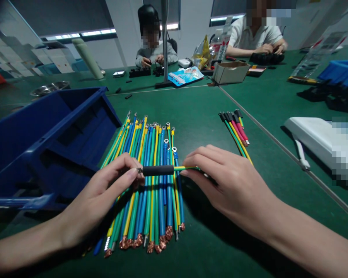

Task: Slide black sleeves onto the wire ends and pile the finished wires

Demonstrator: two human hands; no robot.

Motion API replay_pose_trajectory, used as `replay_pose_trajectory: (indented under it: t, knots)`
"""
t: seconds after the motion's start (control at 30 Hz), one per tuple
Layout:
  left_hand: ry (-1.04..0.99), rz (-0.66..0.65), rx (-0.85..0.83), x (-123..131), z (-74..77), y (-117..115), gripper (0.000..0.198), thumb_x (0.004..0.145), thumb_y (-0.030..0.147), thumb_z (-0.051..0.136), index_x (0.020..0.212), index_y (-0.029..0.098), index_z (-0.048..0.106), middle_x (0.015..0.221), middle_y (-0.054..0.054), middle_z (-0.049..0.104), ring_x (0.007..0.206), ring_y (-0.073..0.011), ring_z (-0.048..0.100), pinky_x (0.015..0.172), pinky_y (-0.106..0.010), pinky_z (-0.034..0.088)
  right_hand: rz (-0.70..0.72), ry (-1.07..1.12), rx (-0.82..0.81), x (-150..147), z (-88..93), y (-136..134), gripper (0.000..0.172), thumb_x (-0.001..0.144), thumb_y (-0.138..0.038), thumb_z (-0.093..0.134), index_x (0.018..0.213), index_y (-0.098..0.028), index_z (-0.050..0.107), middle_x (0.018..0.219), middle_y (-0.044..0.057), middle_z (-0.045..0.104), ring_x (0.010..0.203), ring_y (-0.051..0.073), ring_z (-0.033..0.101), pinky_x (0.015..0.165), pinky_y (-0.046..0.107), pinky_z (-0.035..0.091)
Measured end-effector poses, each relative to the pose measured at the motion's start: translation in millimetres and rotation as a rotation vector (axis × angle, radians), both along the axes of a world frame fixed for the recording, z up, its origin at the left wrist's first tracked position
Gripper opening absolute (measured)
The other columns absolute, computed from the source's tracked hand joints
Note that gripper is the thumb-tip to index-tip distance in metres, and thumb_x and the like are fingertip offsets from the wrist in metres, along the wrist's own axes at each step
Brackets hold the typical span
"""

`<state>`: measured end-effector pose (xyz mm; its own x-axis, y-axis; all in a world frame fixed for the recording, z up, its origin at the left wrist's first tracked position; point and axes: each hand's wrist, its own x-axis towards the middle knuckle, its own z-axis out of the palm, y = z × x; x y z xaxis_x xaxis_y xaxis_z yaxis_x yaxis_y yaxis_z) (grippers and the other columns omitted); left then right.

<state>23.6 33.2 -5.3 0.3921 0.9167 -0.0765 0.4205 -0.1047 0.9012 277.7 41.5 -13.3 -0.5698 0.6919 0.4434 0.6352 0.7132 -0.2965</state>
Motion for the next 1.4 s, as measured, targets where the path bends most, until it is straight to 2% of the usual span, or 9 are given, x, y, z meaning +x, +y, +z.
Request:
replay_pose_trajectory:
  t: [0.2, 0.33, 0.53, 0.77, 1.03, 1.4]
  knots:
    - [0.028, -0.103, -0.055, 0.7, 4.2, -1.0, 0.031, 0.103, 0.041, 0.031, 0.084, 0.023, 0.047, 0.078, 0.003, 0.049, 0.076, -0.0168, 0.049, 0.071, -0.033, 0.038, -0.031, 0.025, 0.018, 0.2, -3.3, -5.0, 0.008, 0.096, -0.021, 0.052, 0.098, -0.022, 0.059, 0.079, 0.000, 0.068, 0.065, 0.014, 0.063, 0.057, 0.027, 0.044]
    - [0.117, -0.126, -0.060, 0.4, 4.5, 0.1, 0.028, 0.101, 0.040, 0.035, 0.085, 0.022, 0.049, 0.082, 0.002, 0.050, 0.080, -0.0183, 0.049, 0.070, -0.032, 0.037, -0.016, -0.018, 0.015, -3.4, 0.1, -6.4, 0.010, 0.094, -0.021, 0.053, 0.102, -0.022, 0.060, 0.075, 0.000, 0.063, 0.064, 0.015, 0.057, 0.056, 0.028, 0.039]
    - [0.117, -0.131, -0.028, 1.4, 4.1, 1.2, 0.025, 0.101, 0.035, 0.039, 0.085, 0.022, 0.052, 0.081, 0.003, 0.054, 0.081, -0.0181, 0.051, 0.074, -0.032, 0.037, -0.022, -0.048, 0.047, -5.4, 1.8, -5.2, 0.015, 0.097, -0.031, 0.053, 0.107, -0.023, 0.061, 0.081, 0.001, 0.063, 0.067, 0.016, 0.053, 0.060, 0.030, 0.035]
    - [0.137, -0.177, 0.031, 0.2, -0.7, -0.3, 0.023, 0.101, 0.030, 0.042, 0.082, 0.022, 0.054, 0.081, 0.003, 0.056, 0.084, -0.0186, 0.053, 0.076, -0.033, 0.036, -0.036, -0.067, 0.051, -4.0, -2.5, -5.2, 0.012, 0.095, -0.025, 0.057, 0.104, -0.023, 0.064, 0.079, 0.001, 0.062, 0.068, 0.016, 0.053, 0.062, 0.030, 0.034]
    - [0.149, -0.176, 0.061, 1.5, 1.5, 1.6, 0.024, 0.101, 0.027, 0.043, 0.081, 0.021, 0.054, 0.081, 0.002, 0.056, 0.084, -0.0188, 0.054, 0.074, -0.032, 0.036, -0.015, -0.040, -0.003, -3.5, 0.7, -6.9, 0.014, 0.095, -0.028, 0.056, 0.104, -0.022, 0.065, 0.078, 0.000, 0.063, 0.065, 0.015, 0.053, 0.060, 0.030, 0.032]
    - [0.094, -0.120, 0.107, 3.9, -1.6, 1.1, 0.014, 0.098, 0.024, 0.053, 0.090, 0.022, 0.064, 0.090, 0.003, 0.066, 0.086, -0.0161, 0.060, 0.077, -0.028, 0.040, -0.109, 0.027, -0.038, -5.6, 1.3, -9.8, 0.013, 0.096, -0.032, 0.053, 0.091, -0.024, 0.062, 0.076, 0.000, 0.062, 0.068, 0.018, 0.052, 0.064, 0.035, 0.032]
